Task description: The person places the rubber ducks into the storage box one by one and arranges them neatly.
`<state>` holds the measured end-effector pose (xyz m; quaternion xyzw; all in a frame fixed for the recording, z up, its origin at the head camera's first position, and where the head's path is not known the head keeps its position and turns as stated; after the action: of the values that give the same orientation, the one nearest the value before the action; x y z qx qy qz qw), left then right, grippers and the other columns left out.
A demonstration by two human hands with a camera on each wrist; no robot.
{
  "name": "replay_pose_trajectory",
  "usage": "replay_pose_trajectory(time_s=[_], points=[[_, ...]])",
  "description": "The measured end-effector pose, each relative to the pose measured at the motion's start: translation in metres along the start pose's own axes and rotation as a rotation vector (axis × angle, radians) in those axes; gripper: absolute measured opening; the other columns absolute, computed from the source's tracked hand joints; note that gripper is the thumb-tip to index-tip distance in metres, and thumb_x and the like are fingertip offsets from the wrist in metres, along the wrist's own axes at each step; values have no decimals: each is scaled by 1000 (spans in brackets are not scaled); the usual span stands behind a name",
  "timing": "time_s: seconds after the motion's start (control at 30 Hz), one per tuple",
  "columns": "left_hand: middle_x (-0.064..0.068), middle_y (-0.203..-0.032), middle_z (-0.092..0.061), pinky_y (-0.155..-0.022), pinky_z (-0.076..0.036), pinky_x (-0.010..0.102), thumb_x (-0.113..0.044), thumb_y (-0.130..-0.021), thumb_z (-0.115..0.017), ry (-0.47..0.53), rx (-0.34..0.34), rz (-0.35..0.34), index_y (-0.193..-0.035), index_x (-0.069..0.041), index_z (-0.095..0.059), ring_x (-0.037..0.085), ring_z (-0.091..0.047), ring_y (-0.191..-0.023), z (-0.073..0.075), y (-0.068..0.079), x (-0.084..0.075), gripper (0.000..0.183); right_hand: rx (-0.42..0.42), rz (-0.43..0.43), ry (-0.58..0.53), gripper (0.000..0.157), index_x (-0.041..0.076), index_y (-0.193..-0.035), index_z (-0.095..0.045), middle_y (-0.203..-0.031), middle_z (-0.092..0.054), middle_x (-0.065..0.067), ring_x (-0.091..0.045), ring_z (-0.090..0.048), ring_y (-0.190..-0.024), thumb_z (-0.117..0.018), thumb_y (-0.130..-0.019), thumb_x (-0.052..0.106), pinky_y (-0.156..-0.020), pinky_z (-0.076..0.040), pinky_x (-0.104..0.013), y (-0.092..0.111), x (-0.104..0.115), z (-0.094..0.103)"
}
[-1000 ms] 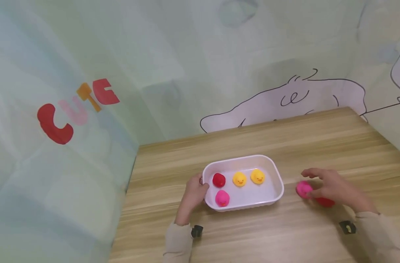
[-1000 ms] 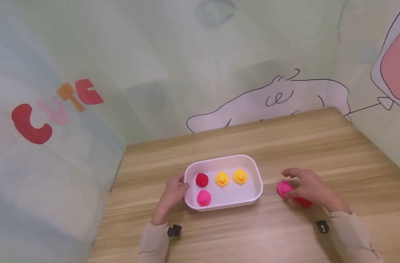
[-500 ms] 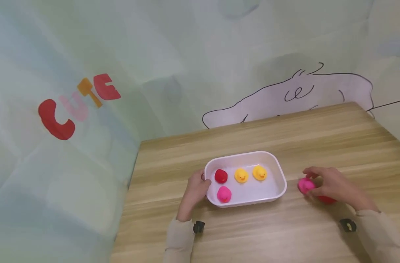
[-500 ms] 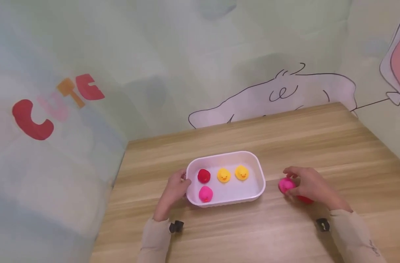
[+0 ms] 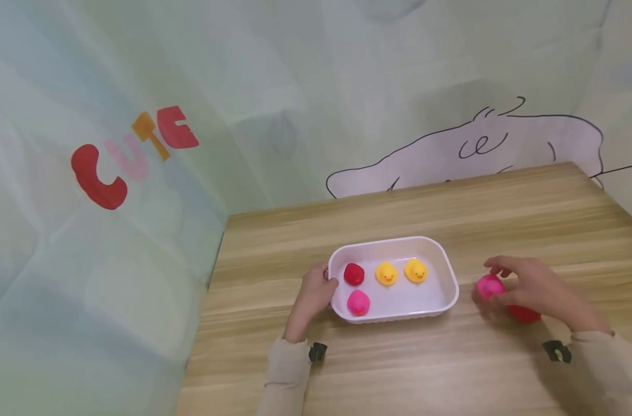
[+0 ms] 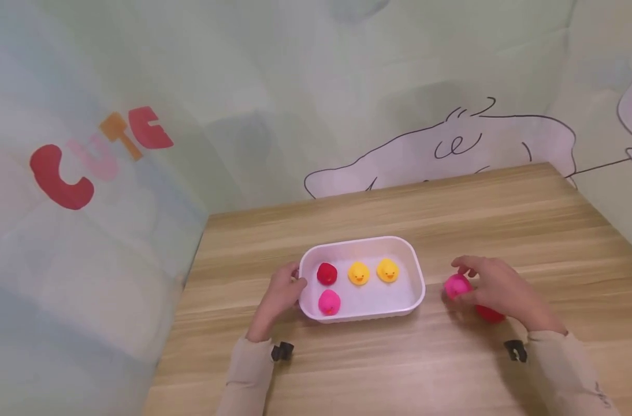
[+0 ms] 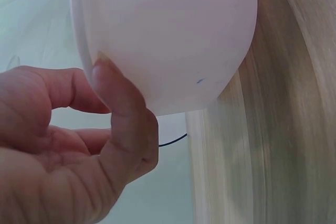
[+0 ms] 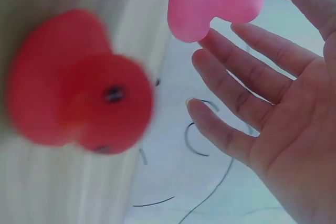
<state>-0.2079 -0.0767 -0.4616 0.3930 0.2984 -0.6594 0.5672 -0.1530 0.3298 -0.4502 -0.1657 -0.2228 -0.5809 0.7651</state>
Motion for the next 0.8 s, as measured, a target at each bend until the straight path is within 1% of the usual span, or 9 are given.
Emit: replay_pose_trajectory(time_s=[0.07,0.17,0.33,0.43,0.5,0.67,0.8], points=[[13,-74,-58,-40,-53,29,5,-84,-54,-6,-4,-2,-122,15,-61,27,-62,-55,0,0,-1,39,-15,27,10,62,-2,-124,-64,-106,-69,-11,-36,-63,-97,-89,-72,20,-77,-56,-57,-2,6,4],[16,-76,-61,-41,-54,31,5,-85,-54,-3,-6,-8,-121,15,-61,29,-63,-57,1,2,-2,39,-25,45,29,61,-2,-125,-65,-106,-70,-11,-35,-63,-97,-89,-73,22,-78,-57,-57,-6,16,8],[15,-75,-60,-42,-56,34,5,-85,-53,8,-1,-2,-123,15,-61,26,-62,-55,0,3,-2,40,-10,13,40,65,1,-127,-64,-110,-69,-11,-35,-61,-100,-90,-74,27,-78,-57,-55,-14,32,13],[13,-73,-58,-41,-55,34,5,-85,-53,9,0,-9,-123,16,-60,24,-61,-53,0,3,-1,41,-9,23,50,65,1,-128,-64,-111,-69,-11,-35,-61,-100,-90,-75,26,-79,-58,-53,-19,41,15],[13,-73,-58,-41,-55,33,5,-84,-53,10,-3,-18,-123,16,-60,24,-61,-53,0,3,-1,41,-8,41,53,64,1,-128,-64,-112,-69,-11,-34,-62,-100,-90,-75,25,-79,-58,-51,-22,48,15],[15,-77,-60,-41,-54,33,5,-86,-53,10,1,-13,-124,16,-59,26,-61,-53,1,3,-2,41,8,67,59,63,4,-127,-65,-111,-68,-8,-31,-62,-99,-90,-73,26,-74,-60,-43,-32,63,10],[16,-79,-62,-42,-55,33,4,-87,-54,11,6,-3,-125,16,-59,25,-61,-54,1,3,-3,40,31,105,60,60,6,-125,-67,-107,-68,-4,-27,-62,-95,-90,-73,26,-69,-57,-34,-41,75,2]])
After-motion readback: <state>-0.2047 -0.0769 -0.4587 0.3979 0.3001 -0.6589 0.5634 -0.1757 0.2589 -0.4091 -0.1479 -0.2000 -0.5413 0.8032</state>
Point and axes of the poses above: each hand's wrist, its own y-axis away from the middle knuckle, its own z-axis out of the back of the hand, x = y × z, the point moved 1 cm from there along -y, towards the middle knuckle
